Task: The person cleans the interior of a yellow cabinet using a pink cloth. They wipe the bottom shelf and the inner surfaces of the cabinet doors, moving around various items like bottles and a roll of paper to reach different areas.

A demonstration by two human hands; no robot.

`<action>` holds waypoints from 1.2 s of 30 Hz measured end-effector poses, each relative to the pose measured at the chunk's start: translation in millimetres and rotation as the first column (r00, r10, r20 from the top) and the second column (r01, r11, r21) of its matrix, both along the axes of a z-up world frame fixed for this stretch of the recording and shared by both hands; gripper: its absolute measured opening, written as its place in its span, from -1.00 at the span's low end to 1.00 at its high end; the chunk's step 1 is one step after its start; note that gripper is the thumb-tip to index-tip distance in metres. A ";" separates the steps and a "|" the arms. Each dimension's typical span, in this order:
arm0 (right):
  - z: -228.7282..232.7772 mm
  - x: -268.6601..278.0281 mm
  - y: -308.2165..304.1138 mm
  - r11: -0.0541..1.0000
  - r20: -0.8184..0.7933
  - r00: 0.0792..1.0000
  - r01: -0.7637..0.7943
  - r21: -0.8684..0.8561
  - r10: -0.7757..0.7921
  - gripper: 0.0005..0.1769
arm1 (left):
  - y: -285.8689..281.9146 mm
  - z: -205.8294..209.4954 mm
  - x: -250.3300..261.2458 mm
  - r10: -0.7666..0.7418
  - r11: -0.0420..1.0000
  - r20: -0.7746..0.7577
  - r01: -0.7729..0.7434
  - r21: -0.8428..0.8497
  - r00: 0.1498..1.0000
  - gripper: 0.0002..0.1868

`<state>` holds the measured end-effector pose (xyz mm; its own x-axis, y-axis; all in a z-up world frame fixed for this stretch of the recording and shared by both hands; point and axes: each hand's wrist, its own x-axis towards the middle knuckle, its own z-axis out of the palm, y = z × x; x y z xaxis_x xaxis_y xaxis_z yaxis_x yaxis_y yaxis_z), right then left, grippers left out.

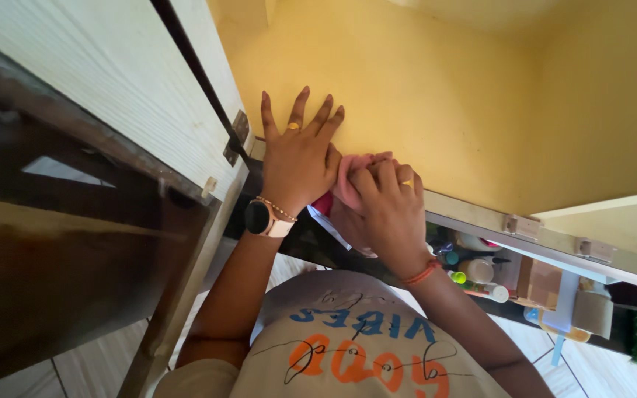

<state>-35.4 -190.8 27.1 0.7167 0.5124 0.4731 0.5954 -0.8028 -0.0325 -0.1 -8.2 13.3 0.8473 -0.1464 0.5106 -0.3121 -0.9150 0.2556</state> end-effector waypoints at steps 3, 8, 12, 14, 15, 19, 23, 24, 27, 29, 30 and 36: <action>1.4 -1.6 -20.4 0.998 -0.040 0.999 -0.034 0.060 0.037 -0.55 | -1.5 1.0 1.1 0.006 1.000 0.005 -0.006 0.013 1.000 -0.48; 5.2 -4.2 -71.6 0.995 -0.165 0.982 0.094 0.033 -0.087 -0.51 | -1.7 3.5 2.0 -0.011 1.000 0.010 0.011 -0.001 1.000 -0.48; 7.0 -10.8 -103.9 0.976 -0.199 0.962 0.206 0.075 -0.188 -0.51 | -2.3 4.5 2.4 -0.004 1.000 0.003 0.004 -0.019 1.000 -0.48; 6.2 -12.8 -108.5 0.962 -0.225 0.947 0.256 0.095 -0.230 -0.55 | -2.3 4.8 2.2 -0.002 1.000 0.002 0.002 -0.015 1.000 -0.49; 5.8 -12.5 -107.4 0.960 -0.222 0.943 0.269 0.077 -0.246 -0.53 | -2.2 5.1 2.2 -0.001 1.000 0.003 0.001 -0.013 1.000 -0.49; 11.4 -9.2 -92.1 0.968 -0.233 0.947 0.242 0.063 -0.221 -0.51 | -1.7 5.7 2.0 -0.003 1.000 0.018 0.003 -0.023 1.000 -0.49; 13.8 -2.2 -58.3 0.991 -0.164 0.980 0.124 0.045 -0.115 -0.48 | -1.2 3.4 1.3 -0.006 1.000 0.028 0.007 -0.024 1.000 -0.48; 13.9 -2.5 -48.9 0.993 -0.162 0.982 0.106 0.056 -0.095 -0.48 | -1.3 2.7 1.3 -0.008 1.000 0.027 0.008 -0.025 1.000 -0.48; 13.8 -3.1 -19.9 0.996 -0.141 0.989 0.060 0.062 -0.051 -0.48 | -0.5 0.5 -0.5 -0.002 1.000 0.035 0.002 -0.012 0.999 -0.49; 13.4 -2.7 -5.0 0.998 -0.113 0.993 0.048 0.037 -0.043 -0.47 | -0.7 -1.0 -2.5 0.003 1.000 0.037 -0.003 -0.010 0.999 -0.50; 13.7 -3.5 -1.3 0.999 -0.104 0.994 0.048 0.024 -0.046 -0.46 | -0.9 -1.5 -3.6 0.006 1.000 0.037 -0.006 -0.008 0.999 -0.50; 9.6 -10.2 -1.3 1.000 -0.050 0.999 0.021 0.021 -0.020 -0.44 | 0.0 -3.5 -8.2 0.016 1.000 0.038 -0.016 0.001 0.999 -0.50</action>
<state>-45.6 -192.0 36.7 0.7499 0.4877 0.4470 0.5763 -0.8134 -0.0792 -8.3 -8.2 9.7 0.8297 -0.1337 0.5420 -0.3069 -0.9203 0.2427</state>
